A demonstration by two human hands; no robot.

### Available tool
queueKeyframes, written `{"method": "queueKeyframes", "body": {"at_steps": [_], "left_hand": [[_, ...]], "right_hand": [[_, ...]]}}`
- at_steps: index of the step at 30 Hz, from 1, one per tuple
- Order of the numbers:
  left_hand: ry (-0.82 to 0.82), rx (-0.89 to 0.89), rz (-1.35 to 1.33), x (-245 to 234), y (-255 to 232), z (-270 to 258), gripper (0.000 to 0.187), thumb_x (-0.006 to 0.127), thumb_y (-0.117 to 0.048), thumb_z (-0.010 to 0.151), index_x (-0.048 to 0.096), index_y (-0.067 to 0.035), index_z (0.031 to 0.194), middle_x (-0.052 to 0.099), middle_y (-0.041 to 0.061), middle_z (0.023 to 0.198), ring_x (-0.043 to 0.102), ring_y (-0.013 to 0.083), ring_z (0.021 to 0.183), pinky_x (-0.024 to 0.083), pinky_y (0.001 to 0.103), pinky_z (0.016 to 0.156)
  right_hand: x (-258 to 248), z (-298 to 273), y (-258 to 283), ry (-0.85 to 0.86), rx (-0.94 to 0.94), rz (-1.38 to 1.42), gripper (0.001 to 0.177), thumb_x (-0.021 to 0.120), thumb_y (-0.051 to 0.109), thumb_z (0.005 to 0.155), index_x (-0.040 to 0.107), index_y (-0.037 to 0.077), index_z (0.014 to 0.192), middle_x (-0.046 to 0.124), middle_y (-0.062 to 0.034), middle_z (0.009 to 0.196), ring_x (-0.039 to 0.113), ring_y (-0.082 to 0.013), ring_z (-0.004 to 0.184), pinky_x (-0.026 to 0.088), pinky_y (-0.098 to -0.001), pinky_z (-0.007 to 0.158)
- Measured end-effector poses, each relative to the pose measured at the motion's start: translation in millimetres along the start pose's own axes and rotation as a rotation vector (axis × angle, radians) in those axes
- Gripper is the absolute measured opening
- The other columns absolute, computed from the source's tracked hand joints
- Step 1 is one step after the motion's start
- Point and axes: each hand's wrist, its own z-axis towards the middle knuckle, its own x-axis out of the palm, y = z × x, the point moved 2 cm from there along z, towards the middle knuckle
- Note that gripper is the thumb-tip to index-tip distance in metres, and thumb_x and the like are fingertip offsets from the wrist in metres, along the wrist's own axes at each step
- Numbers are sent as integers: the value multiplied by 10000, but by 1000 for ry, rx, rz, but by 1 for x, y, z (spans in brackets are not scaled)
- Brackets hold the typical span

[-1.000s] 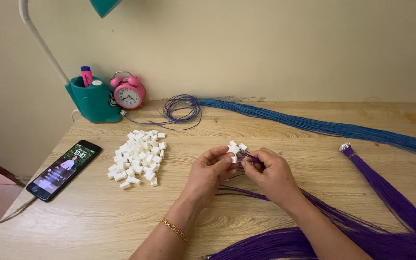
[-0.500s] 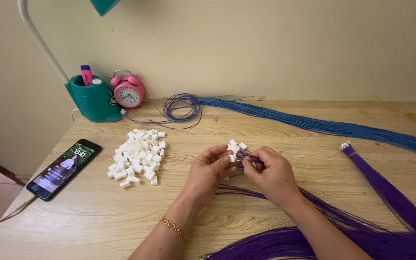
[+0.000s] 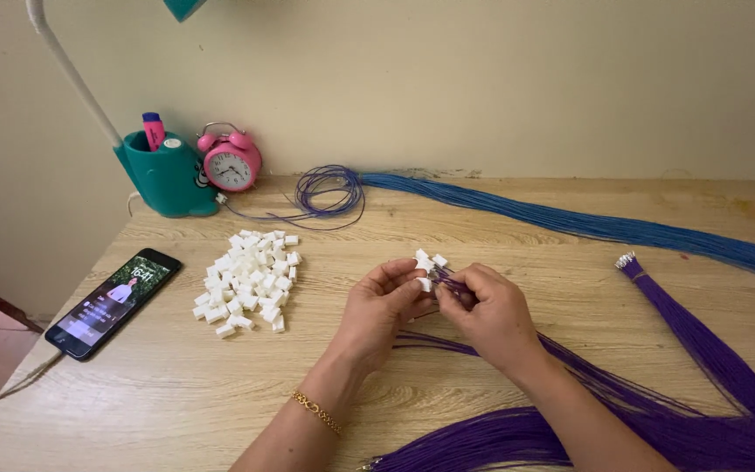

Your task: Attaching white plastic connectors to the ends of purple wire bundles on a wooden desk.

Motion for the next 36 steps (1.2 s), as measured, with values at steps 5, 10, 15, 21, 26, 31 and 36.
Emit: {"method": "queueKeyframes", "body": {"at_steps": [5,10,15,21,26,31,36], "left_hand": [[-5,27,9,-2,5,1,319,692,53,820,626,-7,1127,682,125,976,712,234,840,645,365,746],[-55,42,79,-5,14,5,245,687,38,835,644,5,1074,677,131,956,705,215,824,640,323,740],[-62,78,205,-3,1,7,246,707,15,828,668,-30,1067,686,106,943,709,192,810,642,306,713],[-110,145,487,5,-15,-3,246,705,-46,839,703,-90,1081,718,98,858,681,134,606,572,196,481],[-30,220,399,8,-6,1,261,697,-16,845,688,-75,1098,696,149,1056,679,146,611,528,181,426],[-10,212,388,11,-6,-1,132,729,-98,857,734,-47,979,729,124,841,685,151,557,514,185,392],[-22,255,437,1,6,8,115,717,-114,872,728,-43,961,689,92,797,655,130,548,506,189,404]], "right_hand": [[-1,-1,4,10,20,28,80,769,125,770,728,62,798,570,-82,594,587,-171,586,513,-310,587],[-2,0,3,56,59,58,100,741,141,815,738,48,853,595,-106,633,600,-180,637,508,-316,630],[1,6,-7,114,72,94,164,701,171,862,734,28,935,667,-167,754,671,-269,775,518,-373,736],[-6,7,-1,94,78,124,179,644,185,919,747,50,975,692,-135,859,675,-264,870,518,-378,802],[-3,8,-5,97,66,128,166,641,179,934,749,56,966,677,-125,862,655,-243,859,505,-373,799],[-1,7,-11,144,19,106,160,661,175,906,760,79,987,694,-102,866,682,-236,894,520,-373,823],[2,7,-23,134,70,190,164,658,159,913,750,48,991,719,-125,857,660,-211,876,515,-391,827]]}}
